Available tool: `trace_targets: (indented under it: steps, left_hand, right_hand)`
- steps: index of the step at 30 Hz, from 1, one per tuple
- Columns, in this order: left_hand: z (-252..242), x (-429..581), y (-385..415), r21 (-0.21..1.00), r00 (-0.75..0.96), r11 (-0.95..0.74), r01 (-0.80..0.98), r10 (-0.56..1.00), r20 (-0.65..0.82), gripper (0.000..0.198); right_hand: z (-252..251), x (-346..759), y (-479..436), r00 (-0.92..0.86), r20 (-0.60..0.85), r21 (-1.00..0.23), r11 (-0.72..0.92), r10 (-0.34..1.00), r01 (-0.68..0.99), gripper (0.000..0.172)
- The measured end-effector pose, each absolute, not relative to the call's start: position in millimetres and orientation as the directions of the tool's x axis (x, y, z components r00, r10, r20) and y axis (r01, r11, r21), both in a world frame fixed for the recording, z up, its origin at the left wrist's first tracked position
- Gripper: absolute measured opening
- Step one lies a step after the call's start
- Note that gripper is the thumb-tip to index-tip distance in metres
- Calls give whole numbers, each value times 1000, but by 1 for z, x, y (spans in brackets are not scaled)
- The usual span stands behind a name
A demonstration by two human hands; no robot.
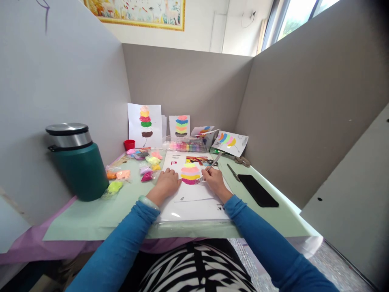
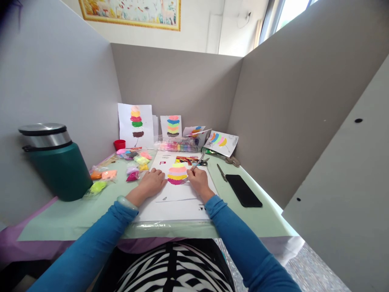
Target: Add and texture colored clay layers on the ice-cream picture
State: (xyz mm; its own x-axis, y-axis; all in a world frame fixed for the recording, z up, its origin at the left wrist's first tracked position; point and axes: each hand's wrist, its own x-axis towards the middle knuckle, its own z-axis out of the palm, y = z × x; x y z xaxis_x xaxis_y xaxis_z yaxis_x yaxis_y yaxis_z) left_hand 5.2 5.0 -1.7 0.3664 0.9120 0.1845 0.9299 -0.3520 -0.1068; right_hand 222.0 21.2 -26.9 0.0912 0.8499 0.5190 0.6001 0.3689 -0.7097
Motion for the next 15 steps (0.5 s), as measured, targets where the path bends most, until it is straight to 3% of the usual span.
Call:
trace_targets:
  steps: [15]
  left_hand:
    - [-4,4,7,-109,376,-361,926,905,200,43]
  right_hand:
    - [-29,224,25,103,472,-764,347,876,543,25]
